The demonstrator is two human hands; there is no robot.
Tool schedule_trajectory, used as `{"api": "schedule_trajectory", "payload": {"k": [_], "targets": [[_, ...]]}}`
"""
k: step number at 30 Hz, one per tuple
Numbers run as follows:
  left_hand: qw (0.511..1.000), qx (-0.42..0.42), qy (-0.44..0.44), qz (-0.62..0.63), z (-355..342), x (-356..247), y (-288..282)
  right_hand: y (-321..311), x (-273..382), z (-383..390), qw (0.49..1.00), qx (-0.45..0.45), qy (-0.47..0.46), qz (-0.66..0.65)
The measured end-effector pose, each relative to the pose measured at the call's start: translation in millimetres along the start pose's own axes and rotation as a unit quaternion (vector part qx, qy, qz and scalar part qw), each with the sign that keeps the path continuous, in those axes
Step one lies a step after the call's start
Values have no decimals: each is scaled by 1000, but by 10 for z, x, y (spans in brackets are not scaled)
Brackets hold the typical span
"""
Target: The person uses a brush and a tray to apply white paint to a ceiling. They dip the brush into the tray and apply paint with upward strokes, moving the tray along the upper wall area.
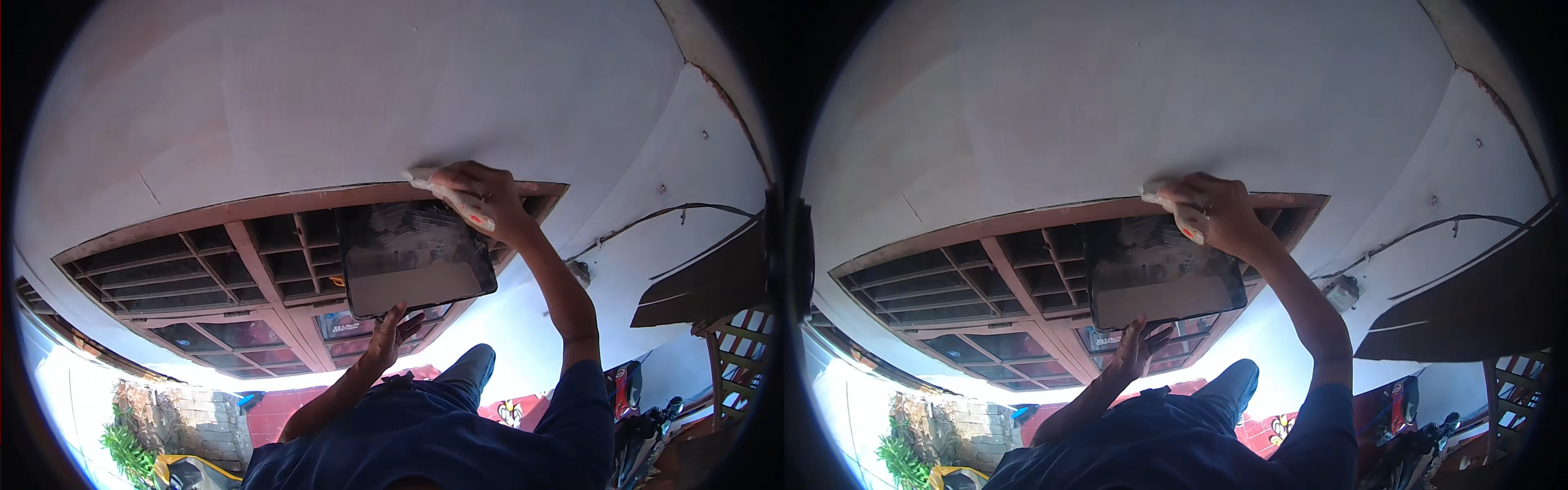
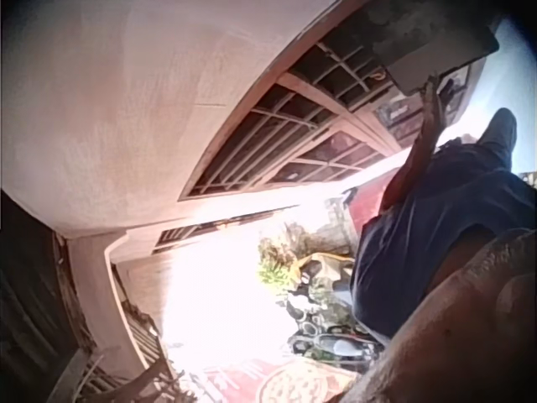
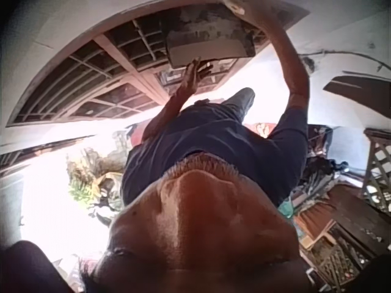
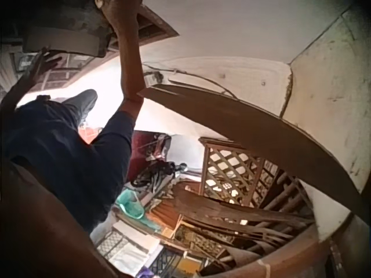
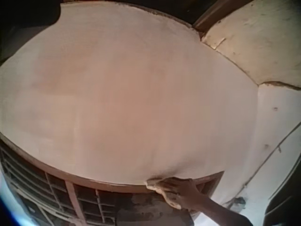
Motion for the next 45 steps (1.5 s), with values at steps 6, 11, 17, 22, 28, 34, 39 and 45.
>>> {"api": "schedule_trajectory", "payload": {"k": [6,11,17,22,28,34,39,45], "targets": [[1000,6,12,15,-10,-26,21,-702,-7,-408,987,-157,-7,35],[1000,-8,19,22,-33,-17,-20,75,188,-261,999,17,-5,-27],[999,-18,19,25,12,-62,19,-457,199,-494,991,-128,-22,27],[999,0,15,38,-4,-24,22,39,229,-348,1000,1,-23,-18],[999,-8,12,43,-14,-31,-32,-809,5,-877,983,-174,-50,36],[999,-28,12,33,16,-58,31,-1182,-40,-952,915,-331,-109,204],[999,-20,6,27,-31,-11,10,-209,355,-363,963,-177,-81,187],[1000,-22,4,20,5,-39,10,-73,174,-413,999,-28,-29,-34]]}}
Point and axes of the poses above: each hand's wrist, its own z-axis away from the middle knuckle, its own y-axis out of the palm, x = y × z, the point moved 10 cm from there along -z, towards the middle knuckle, and after that the axes turned 7 degrees about z, right-handed, at the moved point
